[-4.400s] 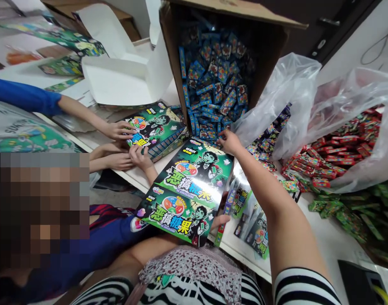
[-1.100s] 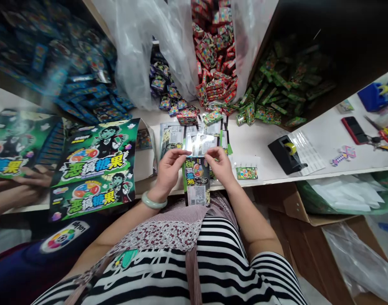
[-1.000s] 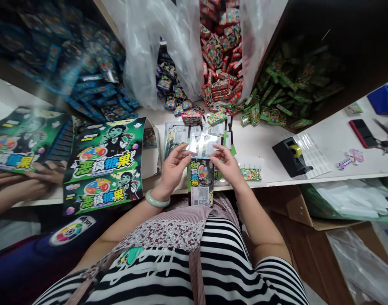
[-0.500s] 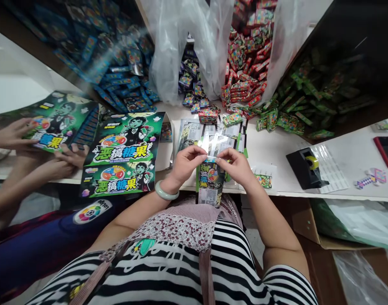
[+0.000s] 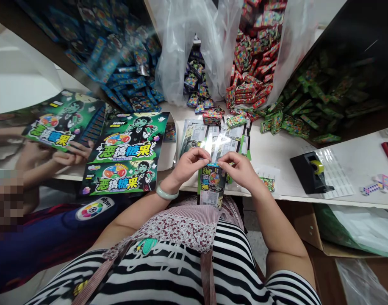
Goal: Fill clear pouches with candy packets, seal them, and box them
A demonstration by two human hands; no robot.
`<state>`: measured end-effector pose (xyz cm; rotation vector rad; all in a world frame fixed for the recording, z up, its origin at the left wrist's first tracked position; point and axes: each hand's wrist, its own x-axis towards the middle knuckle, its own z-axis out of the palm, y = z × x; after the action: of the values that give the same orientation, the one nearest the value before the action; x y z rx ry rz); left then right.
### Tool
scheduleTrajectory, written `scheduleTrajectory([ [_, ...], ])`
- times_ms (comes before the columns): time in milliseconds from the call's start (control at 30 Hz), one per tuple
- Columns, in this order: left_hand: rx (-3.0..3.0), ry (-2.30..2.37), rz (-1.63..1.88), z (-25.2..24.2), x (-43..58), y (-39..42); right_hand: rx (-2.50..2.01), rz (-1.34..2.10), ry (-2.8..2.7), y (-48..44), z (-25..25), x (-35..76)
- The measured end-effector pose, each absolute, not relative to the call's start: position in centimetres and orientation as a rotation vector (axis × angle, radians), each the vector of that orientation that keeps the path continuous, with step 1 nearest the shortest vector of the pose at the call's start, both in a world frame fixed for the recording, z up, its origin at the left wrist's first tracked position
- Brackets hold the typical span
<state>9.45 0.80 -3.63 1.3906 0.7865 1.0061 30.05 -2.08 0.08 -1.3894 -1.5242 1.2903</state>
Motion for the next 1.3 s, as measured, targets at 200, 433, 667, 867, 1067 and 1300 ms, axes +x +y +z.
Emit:
scheduleTrajectory([
  [200, 1.444, 0.736, 0.946, -3.3, 9.3, 0.5, -1.411, 1.252, -1.444, -2.8, -1.0, 30.3],
  [433, 1.517, 0.644, 0.937, -4.6, 8.5, 0.1, -1.24, 1.055, -1.746, -3.5, -1.0, 31.4],
  [667, 1.554, 0.803, 0.983, -5.4, 8.8, -0.2, -1.255, 0.871, -1.785, -4.6, -2.3, 30.2],
  [867, 1.561, 0.912, 1.001, -5.0, 8.1, 0.2, -1.478, 0.852, -1.562, -3.9, -2.4, 34.7],
  [1067, 1.474, 0.96, 1.036, -5.4, 8.2, 0.3, -1.94, 0.632, -1.575, -2.3, -4.9, 40.9],
  [1300, 1.469, 0.967, 1.012, -5.1, 8.3, 0.4, -2.065, 0.752, -1.629, -1.6, -6.9, 40.2],
])
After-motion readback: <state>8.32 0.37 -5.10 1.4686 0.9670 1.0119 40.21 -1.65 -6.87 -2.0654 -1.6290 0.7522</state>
